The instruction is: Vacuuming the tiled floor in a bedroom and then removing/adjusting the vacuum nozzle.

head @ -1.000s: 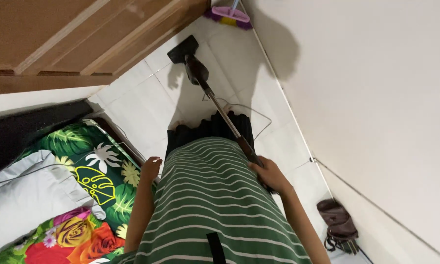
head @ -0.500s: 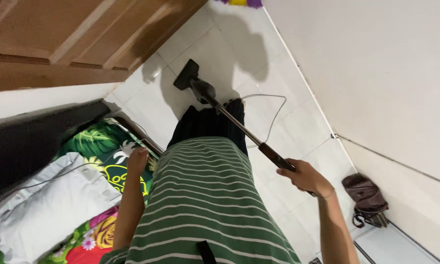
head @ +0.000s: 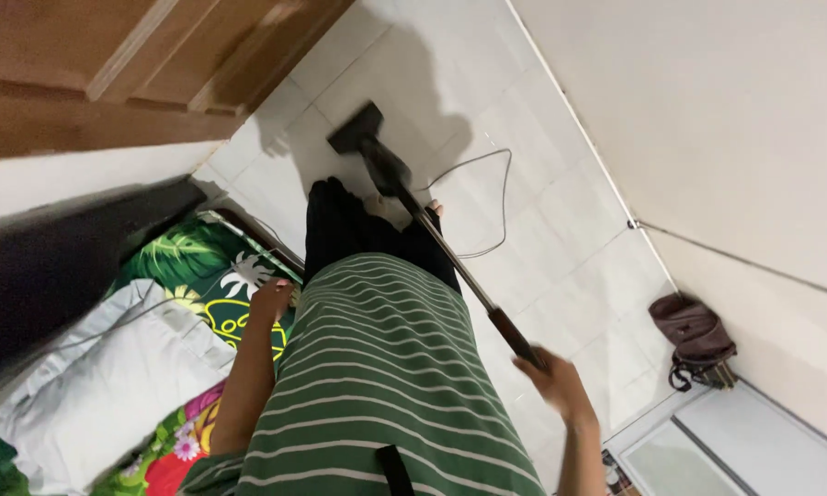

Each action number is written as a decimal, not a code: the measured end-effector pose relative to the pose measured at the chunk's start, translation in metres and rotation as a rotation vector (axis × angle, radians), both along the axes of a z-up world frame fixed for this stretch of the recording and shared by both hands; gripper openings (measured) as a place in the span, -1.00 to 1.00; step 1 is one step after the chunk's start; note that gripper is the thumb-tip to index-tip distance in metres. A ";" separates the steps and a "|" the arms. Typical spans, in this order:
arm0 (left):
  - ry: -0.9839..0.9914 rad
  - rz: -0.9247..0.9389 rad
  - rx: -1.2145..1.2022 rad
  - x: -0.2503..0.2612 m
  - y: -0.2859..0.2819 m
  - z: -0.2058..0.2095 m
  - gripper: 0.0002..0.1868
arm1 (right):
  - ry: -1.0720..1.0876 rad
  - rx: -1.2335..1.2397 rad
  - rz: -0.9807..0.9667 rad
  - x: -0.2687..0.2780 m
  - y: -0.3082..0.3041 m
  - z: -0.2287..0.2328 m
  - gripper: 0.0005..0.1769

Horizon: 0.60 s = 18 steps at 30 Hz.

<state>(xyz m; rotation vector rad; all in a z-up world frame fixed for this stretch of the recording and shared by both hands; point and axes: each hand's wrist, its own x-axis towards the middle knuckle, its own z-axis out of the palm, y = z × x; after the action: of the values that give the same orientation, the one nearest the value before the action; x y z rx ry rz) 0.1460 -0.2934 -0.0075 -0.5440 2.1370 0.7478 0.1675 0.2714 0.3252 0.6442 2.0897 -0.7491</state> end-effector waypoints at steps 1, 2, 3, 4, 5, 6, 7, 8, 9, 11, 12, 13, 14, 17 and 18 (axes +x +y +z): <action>0.012 -0.016 0.021 -0.008 0.001 -0.001 -0.62 | -0.168 0.050 -0.142 0.019 0.001 0.016 -0.47; 0.024 -0.032 0.043 -0.016 0.004 -0.002 -0.62 | -0.336 0.097 -0.285 0.039 0.002 0.031 -0.51; 0.019 -0.052 0.052 -0.025 0.009 -0.002 -0.62 | -0.341 0.102 -0.307 0.080 0.011 0.030 -0.51; -0.017 -0.063 0.027 -0.034 0.015 -0.003 -0.60 | -0.418 0.106 -0.493 0.121 0.020 0.030 -0.53; -0.051 -0.085 0.003 -0.047 0.021 -0.004 -0.58 | -0.493 0.108 -0.691 0.166 0.023 0.029 -0.55; -0.054 -0.116 0.012 -0.057 0.030 -0.001 -0.58 | -0.496 0.111 -0.724 0.204 0.021 0.027 -0.55; -0.091 -0.134 0.009 -0.068 0.037 0.001 -0.57 | -0.454 0.077 -0.838 0.246 0.011 0.027 -0.56; -0.128 -0.151 0.004 -0.079 0.046 0.003 -0.56 | -0.408 0.046 -0.952 0.287 -0.001 0.026 -0.56; -0.134 -0.202 0.012 -0.092 0.056 0.010 -0.56 | -0.412 0.049 -1.003 0.300 -0.025 0.034 -0.56; -0.135 -0.248 0.002 -0.117 0.079 0.022 -0.57 | -0.493 0.084 -1.263 0.320 -0.074 0.046 -0.53; -0.138 -0.297 0.007 -0.129 0.086 0.016 -0.57 | -0.496 0.081 -1.313 0.339 -0.096 0.033 -0.53; -0.112 -0.366 0.022 -0.135 0.092 0.011 -0.57 | -0.328 0.027 -1.328 0.359 -0.120 0.025 -0.51; -0.085 -0.435 0.039 -0.140 0.098 0.007 -0.58 | -0.158 -0.020 -1.338 0.379 -0.145 0.018 -0.49; -0.077 -0.516 0.058 -0.155 0.123 0.001 -0.57 | -0.185 -0.048 -1.436 0.321 -0.185 0.027 -0.49; -0.072 -0.568 0.059 -0.167 0.134 0.007 -0.57 | -0.178 -0.054 -1.488 0.310 -0.196 0.012 -0.49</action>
<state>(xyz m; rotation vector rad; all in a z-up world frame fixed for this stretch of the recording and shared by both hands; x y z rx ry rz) -0.0211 -0.1590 -0.0007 0.0759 2.0470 0.4577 0.4779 0.0754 0.3376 2.1625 1.1191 -1.3921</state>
